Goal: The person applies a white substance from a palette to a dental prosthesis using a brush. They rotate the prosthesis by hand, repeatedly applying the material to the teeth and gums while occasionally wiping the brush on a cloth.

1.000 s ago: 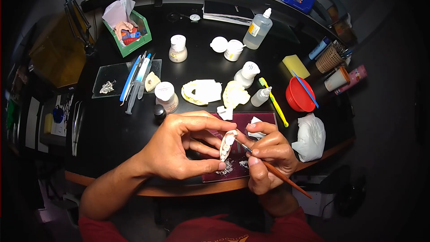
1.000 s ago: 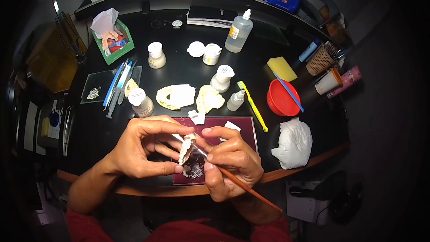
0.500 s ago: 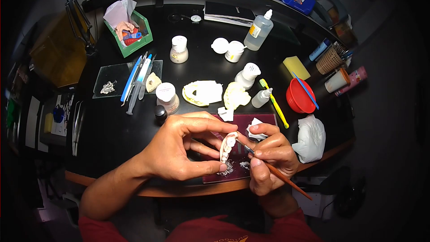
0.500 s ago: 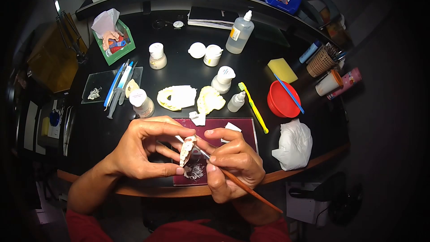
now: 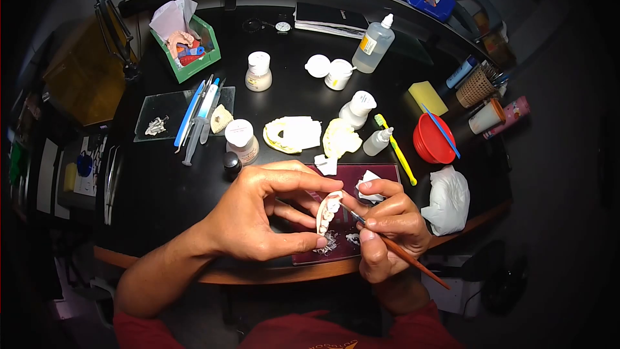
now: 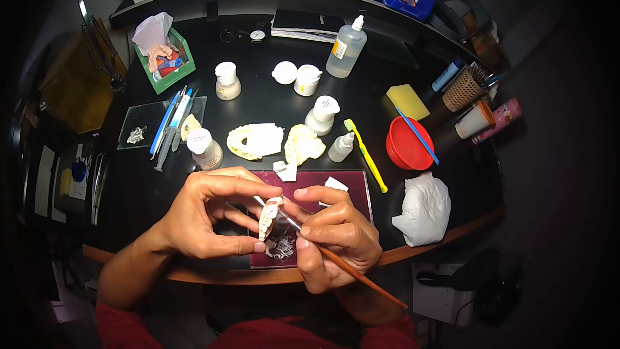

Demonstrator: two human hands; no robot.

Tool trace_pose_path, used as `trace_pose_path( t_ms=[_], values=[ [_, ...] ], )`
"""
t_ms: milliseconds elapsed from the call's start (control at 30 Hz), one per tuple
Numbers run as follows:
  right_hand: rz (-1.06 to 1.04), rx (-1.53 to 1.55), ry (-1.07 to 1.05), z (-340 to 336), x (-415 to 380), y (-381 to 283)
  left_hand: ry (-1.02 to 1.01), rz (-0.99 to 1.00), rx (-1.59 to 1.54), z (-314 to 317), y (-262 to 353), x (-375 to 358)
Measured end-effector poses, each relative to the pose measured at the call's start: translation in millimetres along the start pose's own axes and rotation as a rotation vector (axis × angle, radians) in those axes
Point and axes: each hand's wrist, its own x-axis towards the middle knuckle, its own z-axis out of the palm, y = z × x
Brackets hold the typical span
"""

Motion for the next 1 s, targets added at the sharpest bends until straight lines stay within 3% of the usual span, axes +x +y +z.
trace_pose_path(
  t_ms=[1000],
  values=[
    [-0.007, -0.021, -0.024, -1.3, 0.3, 0.7, -0.004, 0.002, 0.011, -0.4, -0.5, 0.2]
  ],
)
